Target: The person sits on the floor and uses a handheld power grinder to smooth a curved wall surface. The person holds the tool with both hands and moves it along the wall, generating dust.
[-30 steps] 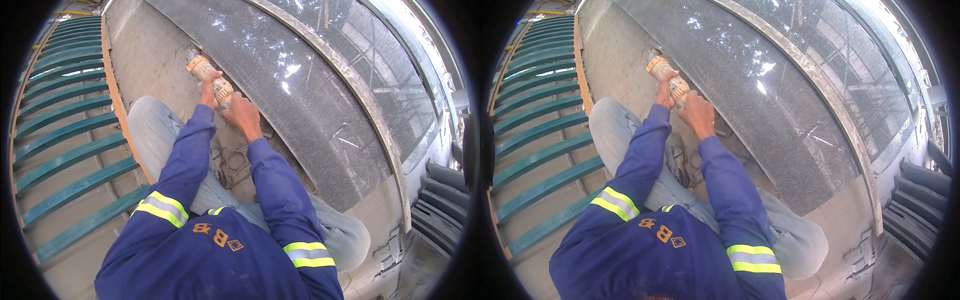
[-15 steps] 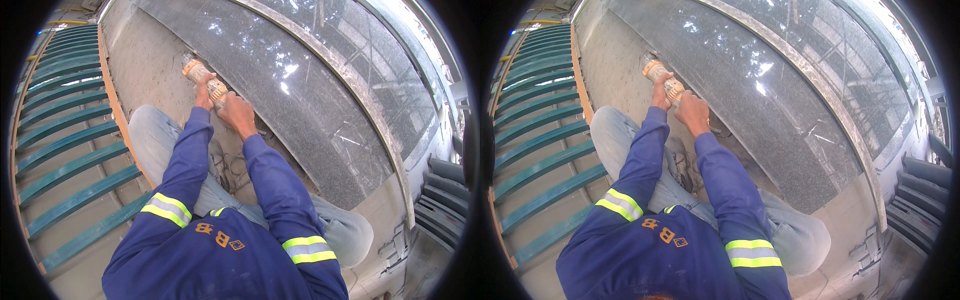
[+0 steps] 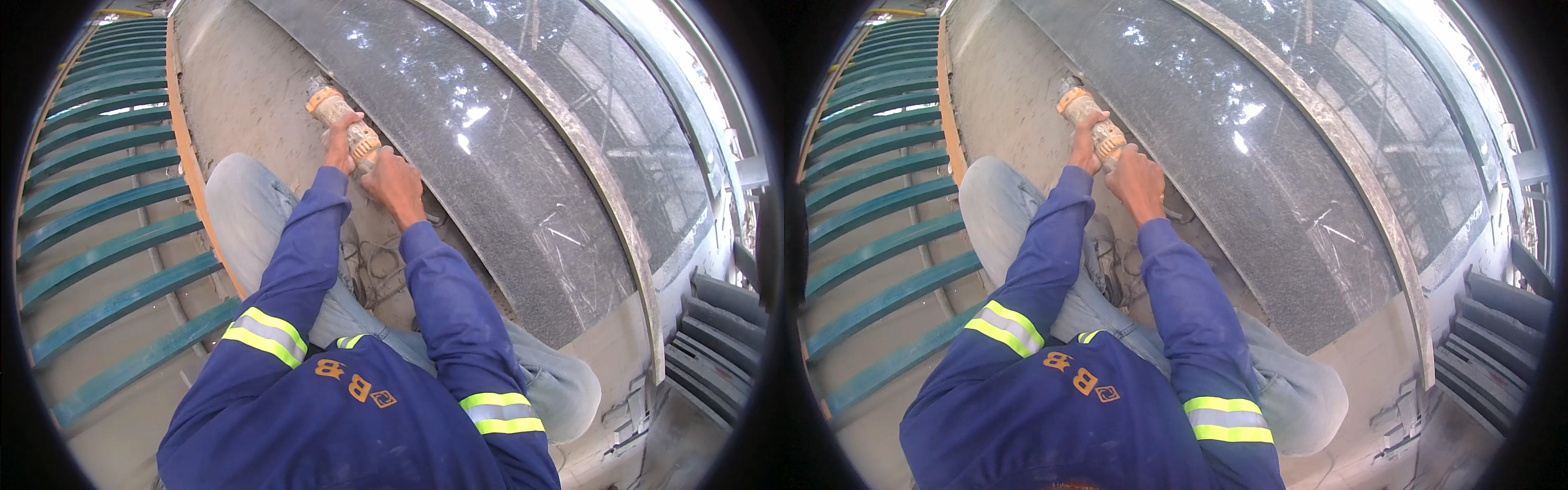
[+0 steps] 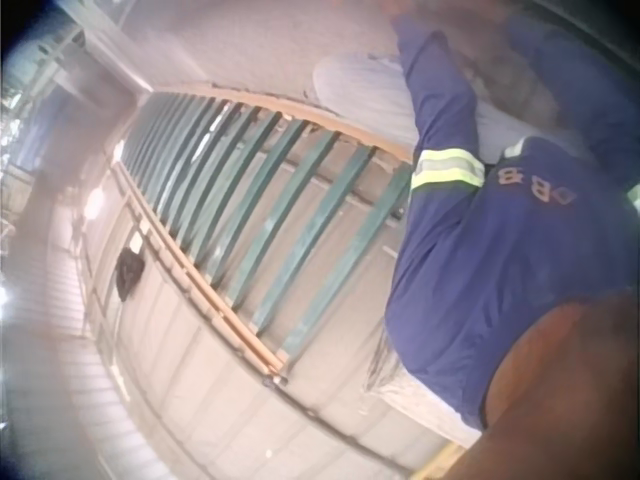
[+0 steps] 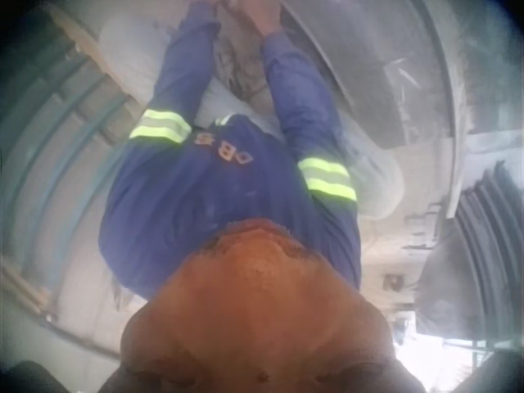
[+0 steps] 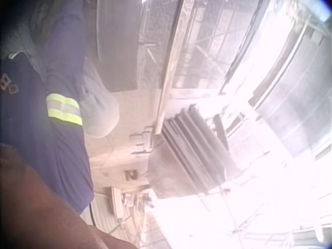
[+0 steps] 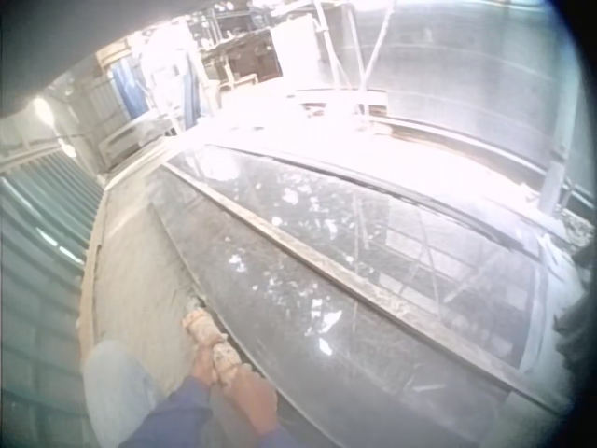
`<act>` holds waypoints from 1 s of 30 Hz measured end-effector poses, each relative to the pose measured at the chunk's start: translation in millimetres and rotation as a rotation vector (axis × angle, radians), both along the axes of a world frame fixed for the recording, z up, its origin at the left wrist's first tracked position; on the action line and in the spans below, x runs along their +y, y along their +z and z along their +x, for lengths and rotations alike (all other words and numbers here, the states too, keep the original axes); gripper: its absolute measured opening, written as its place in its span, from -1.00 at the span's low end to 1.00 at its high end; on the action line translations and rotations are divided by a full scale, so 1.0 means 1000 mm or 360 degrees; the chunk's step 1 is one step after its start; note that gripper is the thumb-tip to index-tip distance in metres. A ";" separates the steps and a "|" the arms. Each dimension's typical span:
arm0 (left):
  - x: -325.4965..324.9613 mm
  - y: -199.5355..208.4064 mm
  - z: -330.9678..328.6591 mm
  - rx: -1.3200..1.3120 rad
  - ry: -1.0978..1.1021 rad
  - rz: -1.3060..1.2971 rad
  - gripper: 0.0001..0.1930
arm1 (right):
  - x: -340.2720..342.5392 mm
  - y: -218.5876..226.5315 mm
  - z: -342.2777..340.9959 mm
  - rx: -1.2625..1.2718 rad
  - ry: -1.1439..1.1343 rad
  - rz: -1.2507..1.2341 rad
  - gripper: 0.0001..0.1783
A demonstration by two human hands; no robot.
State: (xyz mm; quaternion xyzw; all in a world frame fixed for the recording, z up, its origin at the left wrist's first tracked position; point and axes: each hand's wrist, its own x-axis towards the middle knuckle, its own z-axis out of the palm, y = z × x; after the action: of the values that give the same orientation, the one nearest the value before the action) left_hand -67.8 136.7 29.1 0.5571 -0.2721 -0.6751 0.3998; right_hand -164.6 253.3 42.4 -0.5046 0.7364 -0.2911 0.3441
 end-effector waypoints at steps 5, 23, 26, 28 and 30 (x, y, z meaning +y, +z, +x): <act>0.006 0.007 -0.008 0.0016 0.0061 0.0005 -0.72 | 0.004 -0.005 -0.003 -0.0014 0.0009 -0.0051 -0.71; -0.019 -0.019 0.007 -0.0011 -0.0027 0.0023 -0.68 | -0.005 -0.011 -0.003 -0.0129 -0.0014 0.0016 -0.63; -0.013 -0.022 0.006 -0.0039 0.0014 0.0009 -0.66 | 0.002 -0.010 -0.003 -0.0135 -0.0011 0.0028 -0.64; -0.006 -0.014 0.004 -0.0033 0.0003 0.0011 -0.66 | 0.004 -0.008 -0.004 -0.0138 -0.0016 0.0030 -0.66; -0.003 -0.008 0.002 -0.0024 -0.0021 0.0030 -0.66 | 0.006 -0.006 -0.005 -0.0141 -0.0028 0.0026 -0.68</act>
State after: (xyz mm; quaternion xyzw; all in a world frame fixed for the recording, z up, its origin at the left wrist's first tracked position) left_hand -66.0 133.3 21.4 0.5642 -0.2724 -0.6761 0.3878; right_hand -169.8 259.7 36.9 -0.4820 0.7271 -0.3101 0.3779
